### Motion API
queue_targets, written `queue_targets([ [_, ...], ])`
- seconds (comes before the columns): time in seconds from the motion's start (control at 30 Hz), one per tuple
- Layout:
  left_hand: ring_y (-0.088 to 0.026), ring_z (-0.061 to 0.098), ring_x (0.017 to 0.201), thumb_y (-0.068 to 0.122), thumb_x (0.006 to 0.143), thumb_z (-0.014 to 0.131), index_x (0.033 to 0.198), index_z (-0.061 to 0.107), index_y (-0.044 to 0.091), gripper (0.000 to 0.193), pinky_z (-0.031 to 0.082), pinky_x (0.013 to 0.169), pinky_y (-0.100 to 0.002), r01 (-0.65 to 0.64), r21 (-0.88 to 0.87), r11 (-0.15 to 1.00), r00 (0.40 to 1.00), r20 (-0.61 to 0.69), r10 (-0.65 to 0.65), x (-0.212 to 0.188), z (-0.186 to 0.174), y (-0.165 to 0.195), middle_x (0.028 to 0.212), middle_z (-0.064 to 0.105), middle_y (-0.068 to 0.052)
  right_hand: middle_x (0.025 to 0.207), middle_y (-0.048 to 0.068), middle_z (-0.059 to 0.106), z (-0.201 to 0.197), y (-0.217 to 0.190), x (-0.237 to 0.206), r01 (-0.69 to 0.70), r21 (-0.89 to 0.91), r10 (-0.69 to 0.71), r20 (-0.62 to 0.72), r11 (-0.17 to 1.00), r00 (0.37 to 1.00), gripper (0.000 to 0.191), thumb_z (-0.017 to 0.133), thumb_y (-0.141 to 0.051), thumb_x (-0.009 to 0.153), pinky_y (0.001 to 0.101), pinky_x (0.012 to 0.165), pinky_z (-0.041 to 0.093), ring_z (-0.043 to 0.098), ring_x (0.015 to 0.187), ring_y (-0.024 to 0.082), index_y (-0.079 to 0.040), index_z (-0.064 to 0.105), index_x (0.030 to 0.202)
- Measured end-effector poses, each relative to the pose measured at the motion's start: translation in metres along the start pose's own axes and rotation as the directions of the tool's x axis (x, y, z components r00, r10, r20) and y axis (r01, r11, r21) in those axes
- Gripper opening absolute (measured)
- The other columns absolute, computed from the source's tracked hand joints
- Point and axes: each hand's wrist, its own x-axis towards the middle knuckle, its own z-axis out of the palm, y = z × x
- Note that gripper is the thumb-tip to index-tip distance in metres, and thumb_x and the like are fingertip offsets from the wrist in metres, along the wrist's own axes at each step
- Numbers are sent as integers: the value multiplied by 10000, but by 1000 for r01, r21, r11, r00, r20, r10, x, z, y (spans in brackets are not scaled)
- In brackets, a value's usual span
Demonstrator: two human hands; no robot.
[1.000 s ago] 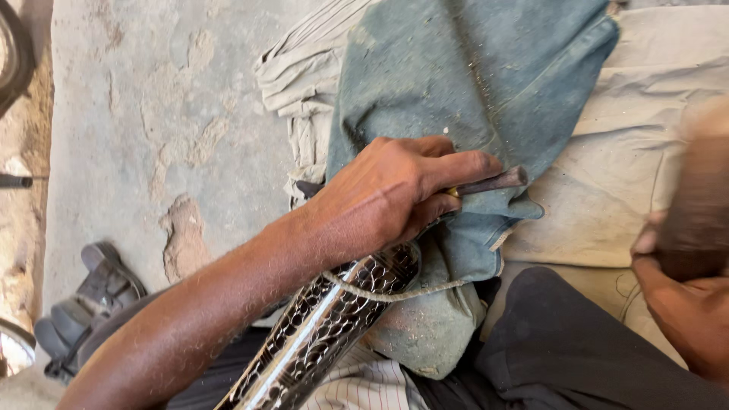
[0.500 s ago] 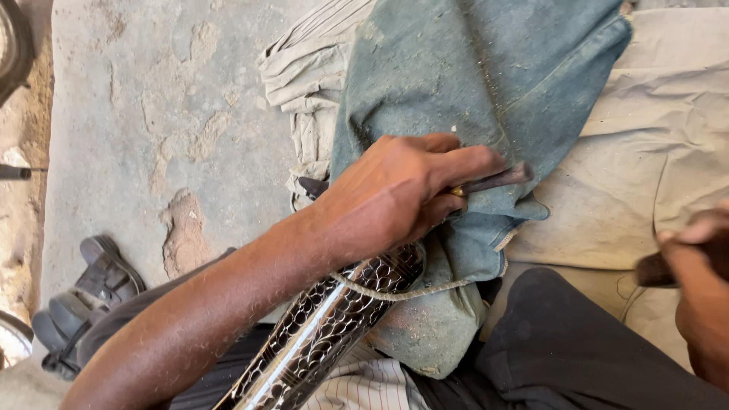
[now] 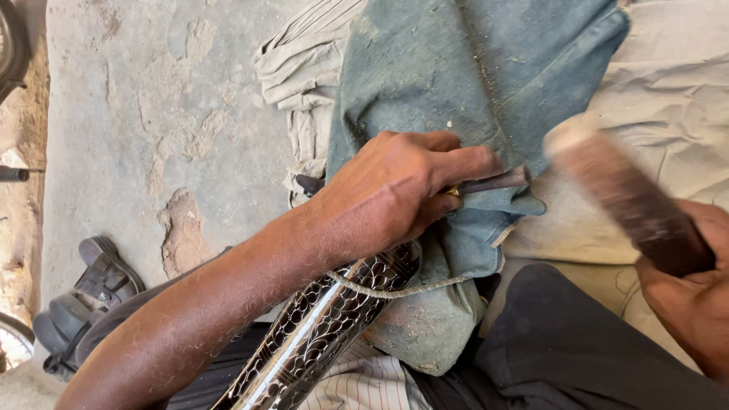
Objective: The person uses a chisel and hammer to work on the rim of a decorative metal vessel. They repeatedly strike the chisel against the vessel's edge while holding it steady on a cloth.
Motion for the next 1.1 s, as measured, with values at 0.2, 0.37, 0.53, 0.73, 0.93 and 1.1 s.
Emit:
queue_targets([
  [0.2,-280,742,870,40,914,719,1345,600,148,460,626,751,-409,-10,-11,1000,1000,-16,10,-1,0,-1,1074,715,-105,996,95,594,13,20,-5,107,401,-56,-136,910,989,60,609,-29,1121,265,693,604,681,797,144,0,557,1129],
  [0.37,-295,737,845,56,893,742,1333,611,149,468,603,724,-432,-3,24,1000,1000,-18,3,2,-9,10,1032,711,-109,951,103,643,3,6,0,48,131,-38,-79,990,996,130,655,44,1000,286,724,570,680,814,168,6,587,1104],
  [0.53,-258,753,833,9,943,686,1325,585,109,408,648,748,-374,-27,-108,994,998,-63,21,-1,-18,14,1095,706,-124,968,60,659,-5,-36,-4,6,448,49,-111,894,993,234,667,105,945,277,754,542,656,842,141,-10,556,1116],
  [0.73,-261,752,874,84,918,743,1244,592,82,360,624,738,-417,0,-76,997,1000,-26,-2,-3,-8,2,1003,715,-107,971,68,679,8,-26,-6,-126,408,190,-119,904,975,173,706,61,993,320,673,511,633,766,157,-24,603,1103],
  [0.93,-261,755,909,111,982,722,1342,605,86,380,637,798,-402,-62,-79,995,996,-68,57,-7,-3,-5,1086,717,-122,916,73,671,17,27,5,41,-248,-39,14,968,999,115,623,-97,1065,260,745,555,659,805,120,-3,666,1114],
  [1.1,-250,769,879,142,934,748,1343,632,94,427,630,772,-392,-47,-61,997,997,-61,43,-4,-1,-9,1083,730,-116,934,163,668,9,22,6,69,-190,-86,-78,979,993,180,651,-4,1053,336,722,566,658,707,205,91,639,1206],
])
